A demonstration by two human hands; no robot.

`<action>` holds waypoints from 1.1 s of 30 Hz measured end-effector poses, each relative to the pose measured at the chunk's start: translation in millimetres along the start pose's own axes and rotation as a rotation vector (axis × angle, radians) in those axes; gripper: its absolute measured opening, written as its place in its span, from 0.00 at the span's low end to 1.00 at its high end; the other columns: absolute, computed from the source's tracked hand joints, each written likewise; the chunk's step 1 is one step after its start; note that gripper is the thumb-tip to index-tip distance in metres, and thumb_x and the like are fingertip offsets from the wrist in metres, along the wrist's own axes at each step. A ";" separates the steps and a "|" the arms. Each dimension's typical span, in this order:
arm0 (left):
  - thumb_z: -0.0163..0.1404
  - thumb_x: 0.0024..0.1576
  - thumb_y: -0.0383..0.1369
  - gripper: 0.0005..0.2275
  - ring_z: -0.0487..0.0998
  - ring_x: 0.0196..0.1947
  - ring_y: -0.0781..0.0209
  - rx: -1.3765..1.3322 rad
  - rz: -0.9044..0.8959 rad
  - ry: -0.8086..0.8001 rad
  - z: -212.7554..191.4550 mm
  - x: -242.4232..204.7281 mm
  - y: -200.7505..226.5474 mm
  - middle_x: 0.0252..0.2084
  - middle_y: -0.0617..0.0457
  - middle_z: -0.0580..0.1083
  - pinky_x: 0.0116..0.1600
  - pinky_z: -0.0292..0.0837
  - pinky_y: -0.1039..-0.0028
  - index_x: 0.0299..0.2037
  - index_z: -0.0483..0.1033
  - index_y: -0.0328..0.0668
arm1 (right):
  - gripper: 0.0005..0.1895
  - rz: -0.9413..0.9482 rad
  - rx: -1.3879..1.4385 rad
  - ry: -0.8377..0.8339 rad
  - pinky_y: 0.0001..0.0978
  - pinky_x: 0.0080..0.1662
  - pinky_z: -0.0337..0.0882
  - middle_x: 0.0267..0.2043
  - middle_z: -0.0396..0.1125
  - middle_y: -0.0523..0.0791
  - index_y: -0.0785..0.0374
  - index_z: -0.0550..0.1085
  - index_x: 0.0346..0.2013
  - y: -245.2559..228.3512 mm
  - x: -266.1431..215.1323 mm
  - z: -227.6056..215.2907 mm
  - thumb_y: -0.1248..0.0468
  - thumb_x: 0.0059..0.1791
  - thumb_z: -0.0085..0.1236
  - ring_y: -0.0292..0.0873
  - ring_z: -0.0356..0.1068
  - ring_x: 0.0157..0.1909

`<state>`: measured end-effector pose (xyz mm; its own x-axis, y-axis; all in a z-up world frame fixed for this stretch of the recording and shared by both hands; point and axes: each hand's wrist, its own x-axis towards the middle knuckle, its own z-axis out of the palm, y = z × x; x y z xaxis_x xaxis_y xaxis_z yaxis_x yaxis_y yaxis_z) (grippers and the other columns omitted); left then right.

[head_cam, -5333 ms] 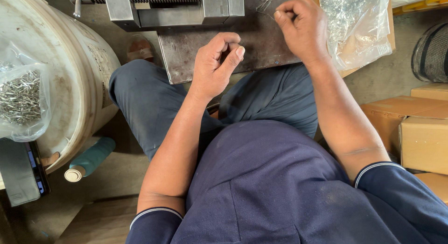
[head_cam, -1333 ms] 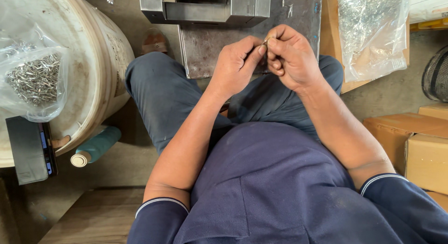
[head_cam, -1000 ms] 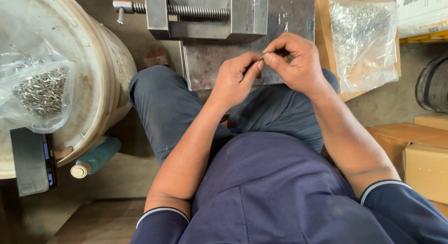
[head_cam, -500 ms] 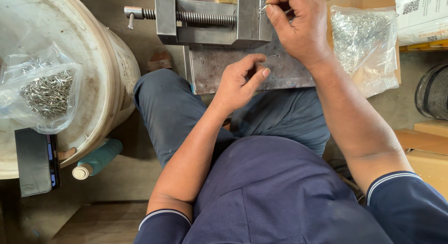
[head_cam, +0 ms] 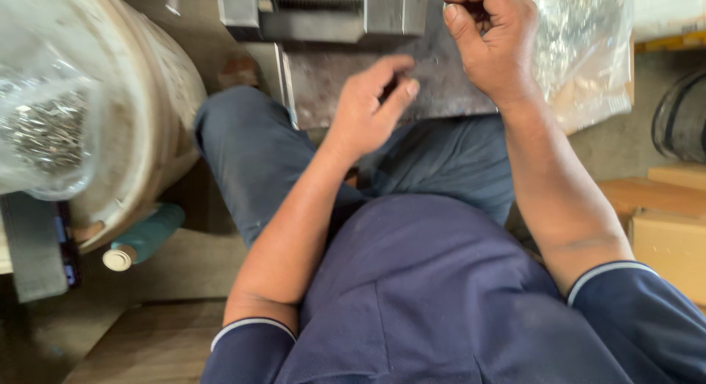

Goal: The person sits on the floor and uses a bench vise to assemble small metal fasteners. They pick up individual pins and sleeves, insert them into the vise jaws, and tighten the screw to secure the components together before releasing them.

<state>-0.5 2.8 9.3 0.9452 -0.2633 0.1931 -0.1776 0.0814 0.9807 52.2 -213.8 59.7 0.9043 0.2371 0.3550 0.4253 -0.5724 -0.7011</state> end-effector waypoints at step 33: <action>0.53 0.67 0.33 0.08 0.74 0.34 0.67 0.052 0.064 -0.034 4.1 1.2 -2.9 0.35 0.54 0.74 0.42 0.73 0.75 0.50 0.74 0.36 | 0.04 0.857 1.022 -0.348 0.20 0.34 0.67 0.37 0.69 0.42 0.66 0.73 0.45 -6.5 -53.9 -10.2 0.67 0.57 0.55 0.31 0.68 0.34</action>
<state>0.1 -1.7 6.8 0.9219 -0.2914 0.2553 -0.2522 0.0489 0.9664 0.4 -230.9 51.4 0.7929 0.3758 -0.4797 -0.5635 0.1522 -0.8120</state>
